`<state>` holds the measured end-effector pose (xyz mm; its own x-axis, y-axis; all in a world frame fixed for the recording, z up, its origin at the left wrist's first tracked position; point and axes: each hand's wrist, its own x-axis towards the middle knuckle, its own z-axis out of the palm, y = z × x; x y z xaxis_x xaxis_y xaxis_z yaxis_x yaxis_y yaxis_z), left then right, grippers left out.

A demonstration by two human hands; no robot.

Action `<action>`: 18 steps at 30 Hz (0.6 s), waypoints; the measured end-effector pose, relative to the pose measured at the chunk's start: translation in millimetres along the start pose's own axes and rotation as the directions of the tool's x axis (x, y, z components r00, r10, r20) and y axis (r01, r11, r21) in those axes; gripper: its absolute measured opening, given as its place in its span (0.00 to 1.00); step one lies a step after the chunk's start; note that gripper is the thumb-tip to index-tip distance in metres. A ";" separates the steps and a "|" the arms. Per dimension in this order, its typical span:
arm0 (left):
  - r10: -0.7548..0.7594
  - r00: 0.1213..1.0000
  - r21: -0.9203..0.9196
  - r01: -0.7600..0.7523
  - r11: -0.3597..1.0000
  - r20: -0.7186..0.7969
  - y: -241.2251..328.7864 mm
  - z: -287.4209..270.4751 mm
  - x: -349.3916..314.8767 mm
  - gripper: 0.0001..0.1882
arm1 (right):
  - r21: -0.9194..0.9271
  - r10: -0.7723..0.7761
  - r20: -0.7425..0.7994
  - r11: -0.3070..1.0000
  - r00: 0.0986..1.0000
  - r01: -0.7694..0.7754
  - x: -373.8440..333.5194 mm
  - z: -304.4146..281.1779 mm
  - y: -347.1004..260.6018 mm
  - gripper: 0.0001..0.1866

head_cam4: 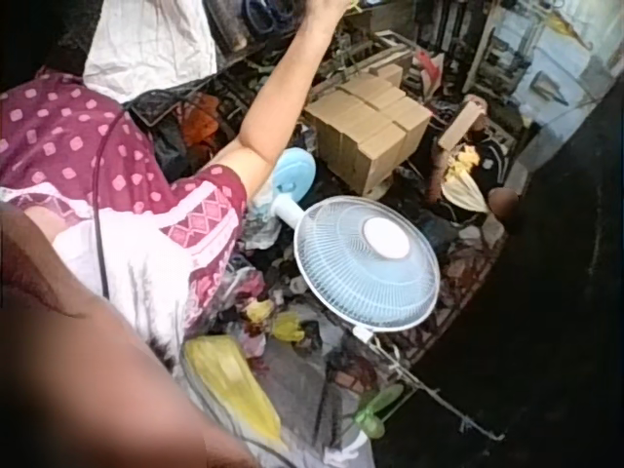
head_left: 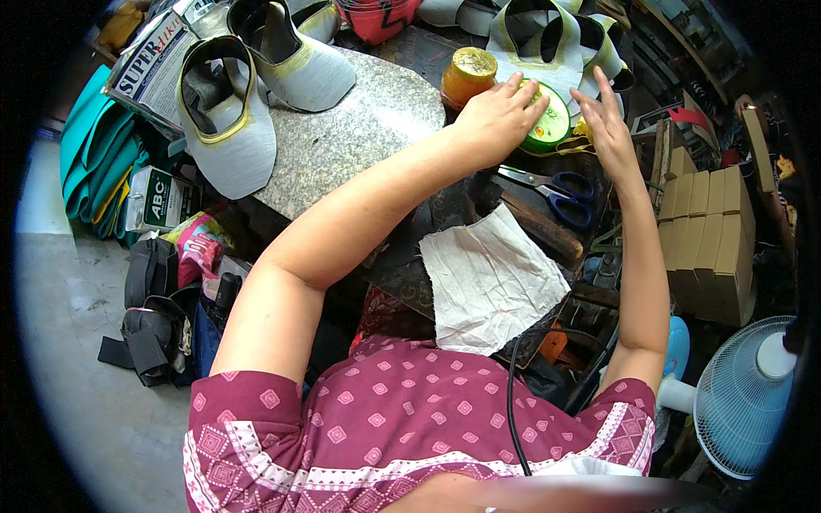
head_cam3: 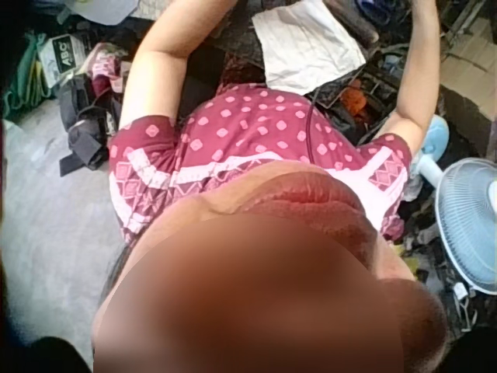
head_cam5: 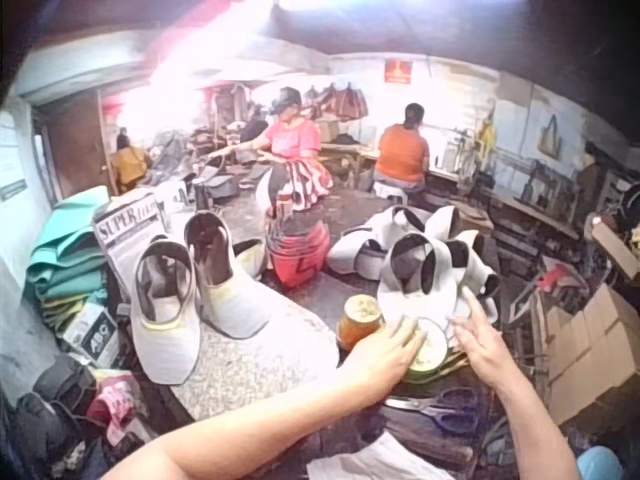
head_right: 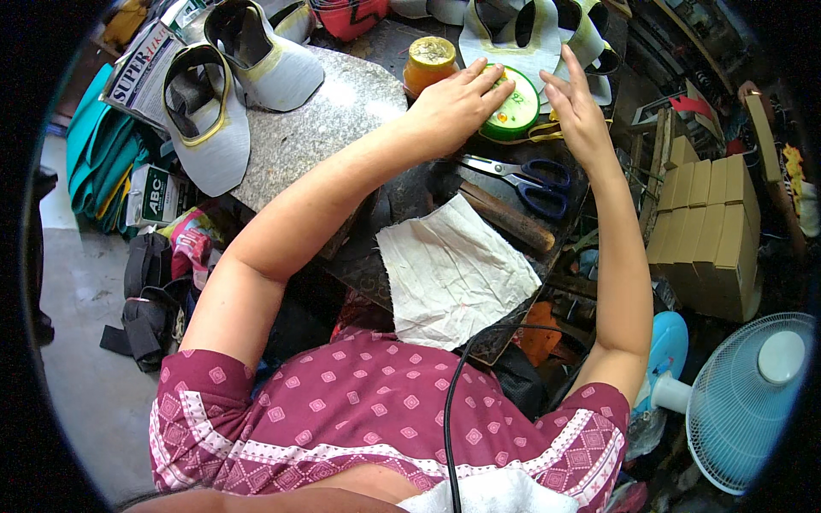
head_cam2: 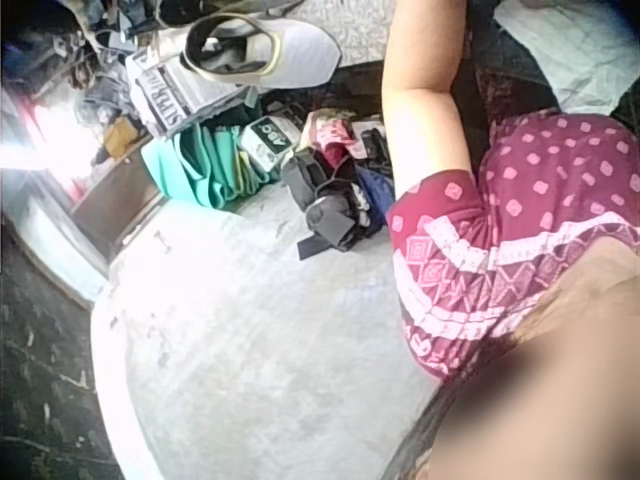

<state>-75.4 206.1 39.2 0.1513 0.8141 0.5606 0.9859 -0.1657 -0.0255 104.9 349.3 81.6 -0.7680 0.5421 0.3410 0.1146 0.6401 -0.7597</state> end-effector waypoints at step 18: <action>-0.002 0.994 0.007 0.001 1.000 0.110 -18.3 -7.1 -0.2 0.29 | -0.448 -0.232 0.043 0.865 0.972 0.226 -1.3 39.5 -14.7 0.40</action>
<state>-93.9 205.0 45.4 0.1562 0.8709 0.4659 0.9866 -0.1604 -0.0310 79.3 317.7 70.4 -0.8003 0.3550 0.4832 0.2076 0.9201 -0.3322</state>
